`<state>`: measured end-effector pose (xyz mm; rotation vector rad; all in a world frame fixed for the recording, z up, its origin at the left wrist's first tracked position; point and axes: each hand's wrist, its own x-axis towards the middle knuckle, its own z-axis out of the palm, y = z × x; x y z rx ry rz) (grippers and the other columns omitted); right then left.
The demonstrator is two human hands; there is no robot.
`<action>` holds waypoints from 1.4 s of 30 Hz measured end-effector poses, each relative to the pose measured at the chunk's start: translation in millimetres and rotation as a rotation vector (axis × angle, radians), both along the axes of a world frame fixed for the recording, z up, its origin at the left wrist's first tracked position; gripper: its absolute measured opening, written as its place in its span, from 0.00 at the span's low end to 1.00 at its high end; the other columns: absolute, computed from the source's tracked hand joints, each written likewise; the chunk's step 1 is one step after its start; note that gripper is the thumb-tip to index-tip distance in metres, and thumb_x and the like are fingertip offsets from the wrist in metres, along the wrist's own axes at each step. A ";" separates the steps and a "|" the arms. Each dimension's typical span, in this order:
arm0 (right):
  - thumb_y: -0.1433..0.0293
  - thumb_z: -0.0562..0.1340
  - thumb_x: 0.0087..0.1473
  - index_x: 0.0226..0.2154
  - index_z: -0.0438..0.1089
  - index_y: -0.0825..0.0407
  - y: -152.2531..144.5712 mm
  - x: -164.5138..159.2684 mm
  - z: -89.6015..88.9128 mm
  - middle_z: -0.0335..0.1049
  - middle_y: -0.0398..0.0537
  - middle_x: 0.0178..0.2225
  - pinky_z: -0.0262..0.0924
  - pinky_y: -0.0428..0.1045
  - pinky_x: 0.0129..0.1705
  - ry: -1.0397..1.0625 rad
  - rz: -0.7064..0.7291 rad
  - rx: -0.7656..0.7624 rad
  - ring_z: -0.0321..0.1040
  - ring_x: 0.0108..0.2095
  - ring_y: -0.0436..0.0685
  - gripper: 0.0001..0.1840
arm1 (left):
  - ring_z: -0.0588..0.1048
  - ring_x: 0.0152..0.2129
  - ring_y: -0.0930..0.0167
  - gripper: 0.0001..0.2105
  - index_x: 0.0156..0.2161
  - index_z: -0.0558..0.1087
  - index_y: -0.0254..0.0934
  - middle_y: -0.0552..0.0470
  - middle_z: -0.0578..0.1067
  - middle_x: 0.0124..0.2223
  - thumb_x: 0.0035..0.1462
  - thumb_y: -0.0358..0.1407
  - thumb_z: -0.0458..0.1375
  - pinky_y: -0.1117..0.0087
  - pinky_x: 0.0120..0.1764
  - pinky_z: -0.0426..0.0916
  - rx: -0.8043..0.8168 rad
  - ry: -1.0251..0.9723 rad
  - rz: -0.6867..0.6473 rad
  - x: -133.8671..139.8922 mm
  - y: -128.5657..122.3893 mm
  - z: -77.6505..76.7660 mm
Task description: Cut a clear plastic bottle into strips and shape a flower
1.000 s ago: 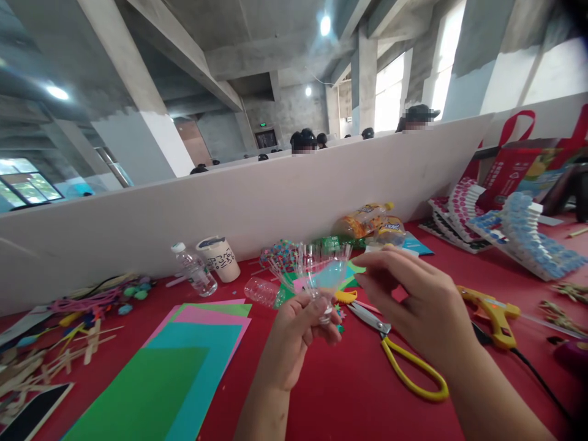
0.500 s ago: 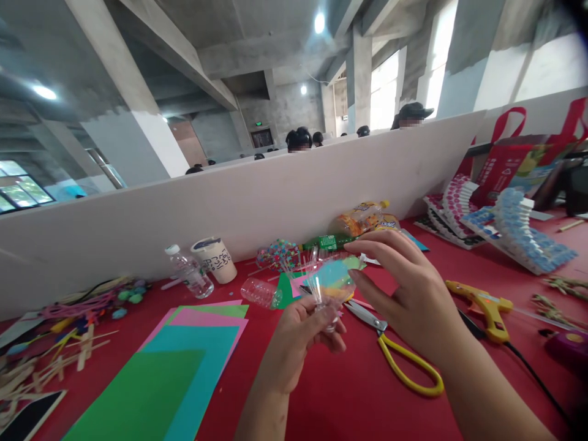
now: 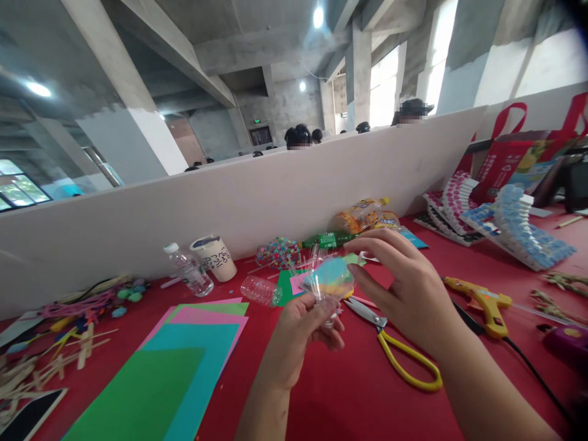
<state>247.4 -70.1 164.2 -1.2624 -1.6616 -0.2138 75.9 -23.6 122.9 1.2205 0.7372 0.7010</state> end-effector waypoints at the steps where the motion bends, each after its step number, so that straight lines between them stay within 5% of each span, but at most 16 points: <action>1: 0.73 0.58 0.55 0.40 0.68 0.52 0.3 -0.2 -0.3 0.66 0.50 0.39 0.61 0.53 0.44 0.000 0.000 0.000 0.64 0.41 0.55 0.09 | 0.72 0.17 0.76 0.12 0.33 0.70 0.32 0.52 0.73 0.25 0.55 0.42 0.58 0.75 0.23 0.65 0.000 0.007 0.002 -0.3 0.1 -0.2; 12: 0.74 0.57 0.56 0.31 0.66 0.52 0.8 -0.3 1.5 0.66 0.47 0.33 0.61 0.52 0.39 0.115 0.056 0.044 0.64 0.36 0.54 0.03 | 0.71 0.15 0.76 0.14 0.32 0.69 0.32 0.52 0.73 0.23 0.53 0.44 0.58 0.76 0.21 0.65 -0.020 0.038 0.037 1.0 -0.2 0.5; 21: 0.68 0.52 0.62 0.34 0.58 0.47 -2.7 -6.8 -6.9 0.70 0.41 0.36 0.62 0.46 0.33 0.378 0.247 -0.182 0.66 0.32 0.48 0.03 | 0.70 0.14 0.76 0.15 0.33 0.70 0.31 0.52 0.73 0.22 0.55 0.45 0.56 0.77 0.19 0.63 -0.061 -0.040 0.021 -0.2 0.1 2.9; 28: 0.67 0.54 0.60 0.34 0.59 0.48 -1.9 -3.4 -6.5 0.70 0.43 0.31 0.65 0.47 0.28 0.496 0.239 -0.150 0.68 0.29 0.50 0.03 | 0.72 0.14 0.75 0.15 0.36 0.72 0.29 0.48 0.75 0.24 0.56 0.42 0.56 0.78 0.18 0.64 -0.134 -0.201 -0.064 -3.6 -2.4 3.3; 33: 0.71 0.55 0.59 0.34 0.62 0.48 -7.6 -7.1 -3.6 0.70 0.44 0.37 0.65 0.48 0.34 0.384 0.181 -0.042 0.68 0.35 0.51 0.02 | 0.73 0.16 0.74 0.12 0.35 0.70 0.30 0.48 0.75 0.25 0.56 0.41 0.56 0.77 0.20 0.65 -0.175 -0.240 -0.029 -1.3 -4.2 3.5; 38: 0.70 0.51 0.62 0.35 0.55 0.47 -10.8 -13.8 -1.2 0.70 0.44 0.39 0.66 0.48 0.35 0.498 0.391 -0.195 0.69 0.33 0.49 0.03 | 0.73 0.18 0.74 0.12 0.39 0.70 0.30 0.47 0.76 0.27 0.57 0.39 0.56 0.76 0.23 0.67 -0.142 -0.251 -0.006 -2.2 -4.7 5.5; 42: 0.72 0.56 0.58 0.41 0.57 0.46 -5.3 -16.3 -2.1 0.68 0.42 0.35 0.66 0.47 0.35 0.515 0.408 -0.281 0.68 0.34 0.50 0.08 | 0.72 0.19 0.74 0.10 0.36 0.69 0.31 0.47 0.75 0.27 0.58 0.39 0.55 0.75 0.24 0.66 -0.098 -0.235 -0.015 -2.5 -7.2 9.0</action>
